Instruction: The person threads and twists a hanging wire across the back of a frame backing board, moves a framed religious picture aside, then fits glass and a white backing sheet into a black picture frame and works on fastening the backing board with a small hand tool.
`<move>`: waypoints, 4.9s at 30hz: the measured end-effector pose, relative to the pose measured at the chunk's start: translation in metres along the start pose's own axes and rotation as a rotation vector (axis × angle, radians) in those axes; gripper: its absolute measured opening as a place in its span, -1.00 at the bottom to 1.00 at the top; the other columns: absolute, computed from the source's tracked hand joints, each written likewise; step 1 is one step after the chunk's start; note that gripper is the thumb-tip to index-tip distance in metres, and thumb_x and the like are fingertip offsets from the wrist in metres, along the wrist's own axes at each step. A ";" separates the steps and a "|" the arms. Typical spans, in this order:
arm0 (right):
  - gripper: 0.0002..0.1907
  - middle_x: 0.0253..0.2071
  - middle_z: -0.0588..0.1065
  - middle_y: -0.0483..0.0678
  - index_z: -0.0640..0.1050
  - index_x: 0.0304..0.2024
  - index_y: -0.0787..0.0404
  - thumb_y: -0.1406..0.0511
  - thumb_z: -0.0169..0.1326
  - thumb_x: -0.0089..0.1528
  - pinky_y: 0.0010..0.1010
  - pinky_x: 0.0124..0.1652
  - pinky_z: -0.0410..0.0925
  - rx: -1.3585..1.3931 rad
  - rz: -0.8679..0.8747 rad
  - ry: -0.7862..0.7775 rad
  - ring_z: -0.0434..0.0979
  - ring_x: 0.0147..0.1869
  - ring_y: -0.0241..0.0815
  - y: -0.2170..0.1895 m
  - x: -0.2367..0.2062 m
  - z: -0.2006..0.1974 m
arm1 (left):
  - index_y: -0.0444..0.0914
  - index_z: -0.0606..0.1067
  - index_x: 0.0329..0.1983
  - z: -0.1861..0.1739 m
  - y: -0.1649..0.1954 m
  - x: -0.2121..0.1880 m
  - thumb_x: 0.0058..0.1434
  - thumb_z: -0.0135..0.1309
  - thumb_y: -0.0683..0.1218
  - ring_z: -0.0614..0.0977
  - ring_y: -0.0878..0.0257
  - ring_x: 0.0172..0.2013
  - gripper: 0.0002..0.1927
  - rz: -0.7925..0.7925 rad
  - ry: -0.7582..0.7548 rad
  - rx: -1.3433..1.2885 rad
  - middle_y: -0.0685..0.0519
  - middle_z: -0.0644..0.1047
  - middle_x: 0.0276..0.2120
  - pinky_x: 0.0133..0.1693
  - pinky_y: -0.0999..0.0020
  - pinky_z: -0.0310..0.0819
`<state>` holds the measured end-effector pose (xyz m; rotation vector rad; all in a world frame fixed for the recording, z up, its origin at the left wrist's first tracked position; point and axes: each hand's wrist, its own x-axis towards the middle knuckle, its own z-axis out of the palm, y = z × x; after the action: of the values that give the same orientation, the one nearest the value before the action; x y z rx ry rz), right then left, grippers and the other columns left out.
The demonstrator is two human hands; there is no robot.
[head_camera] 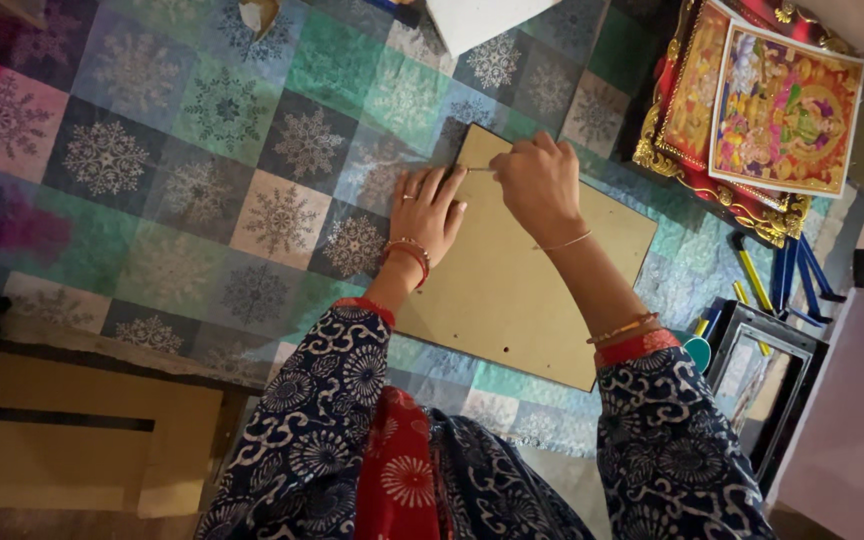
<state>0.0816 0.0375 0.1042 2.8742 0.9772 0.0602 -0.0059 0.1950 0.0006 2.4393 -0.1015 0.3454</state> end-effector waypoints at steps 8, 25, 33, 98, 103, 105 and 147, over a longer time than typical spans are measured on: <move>-0.85 -0.35 0.56 -0.14 0.73 -0.35 -0.08 0.32 0.20 0.12 -0.15 -0.12 0.31 0.007 -0.019 -0.007 0.50 -0.06 -0.06 0.001 0.004 0.001 | -0.06 0.37 0.37 -0.002 0.001 0.000 0.35 0.04 0.04 0.40 0.02 0.24 -0.49 -0.002 -0.019 0.001 0.03 0.43 0.19 0.37 -0.18 0.07; -0.74 -0.30 0.55 -0.21 0.73 -0.31 -0.08 0.41 0.15 0.09 -0.19 -0.04 0.24 -0.035 -0.107 0.059 0.45 0.00 -0.11 0.001 0.010 0.003 | -0.04 0.38 0.37 -0.004 0.002 0.000 0.36 0.03 0.04 0.41 0.00 0.23 -0.50 0.012 0.016 0.006 -0.01 0.43 0.20 0.37 -0.16 0.08; -0.85 -0.34 0.53 -0.20 0.71 -0.38 -0.08 0.33 0.18 0.10 -0.22 -0.07 0.26 -0.136 -0.177 0.038 0.45 -0.02 -0.13 -0.001 0.016 0.004 | -0.04 0.37 0.36 -0.006 0.002 0.001 0.37 0.03 0.03 0.40 0.00 0.24 -0.51 0.002 -0.003 -0.012 0.01 0.42 0.21 0.38 -0.16 0.08; -0.74 -0.42 0.61 -0.04 0.68 -0.43 0.06 0.10 0.16 0.25 -0.19 -0.44 0.38 -0.140 0.067 -0.393 0.65 -0.30 -0.03 -0.014 0.041 -0.015 | -0.14 0.35 0.39 -0.016 0.006 0.007 0.35 0.05 0.02 0.41 -0.04 0.22 -0.46 0.016 -0.015 -0.047 -0.04 0.43 0.19 0.34 -0.21 0.09; -0.79 -0.34 0.59 -0.03 0.65 -0.33 0.09 0.12 0.20 0.25 -0.13 -0.31 0.42 0.031 0.157 0.017 0.61 -0.18 0.02 -0.019 0.002 -0.037 | -0.22 0.38 0.34 -0.022 -0.014 -0.007 0.38 0.07 -0.07 0.46 -0.10 0.21 -0.53 0.056 0.033 -0.290 -0.12 0.47 0.17 0.27 -0.08 0.24; -0.84 -0.27 0.57 -0.01 0.64 -0.26 0.10 0.17 0.22 0.28 -0.10 -0.20 0.43 0.227 0.198 0.134 0.58 -0.12 0.06 -0.020 -0.024 -0.052 | -0.25 0.43 0.28 -0.033 -0.024 -0.026 0.38 0.06 -0.10 0.50 -0.12 0.16 -0.59 0.013 0.056 -0.420 -0.16 0.51 0.14 0.20 0.03 0.38; -0.91 -0.37 0.56 -0.15 0.72 -0.29 0.02 0.19 0.28 0.20 -0.21 -0.31 0.43 0.359 0.279 0.043 0.58 -0.22 -0.08 -0.130 -0.134 -0.040 | -0.05 0.61 -0.15 -0.037 -0.005 -0.120 0.09 0.35 0.07 0.68 0.16 -0.34 -0.71 -0.510 -0.083 -0.373 0.13 0.63 -0.33 -0.28 0.20 0.54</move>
<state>-0.1064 0.0619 0.1288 3.3338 0.6398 -0.0361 -0.1283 0.2210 -0.0075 2.0181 0.3828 -0.0072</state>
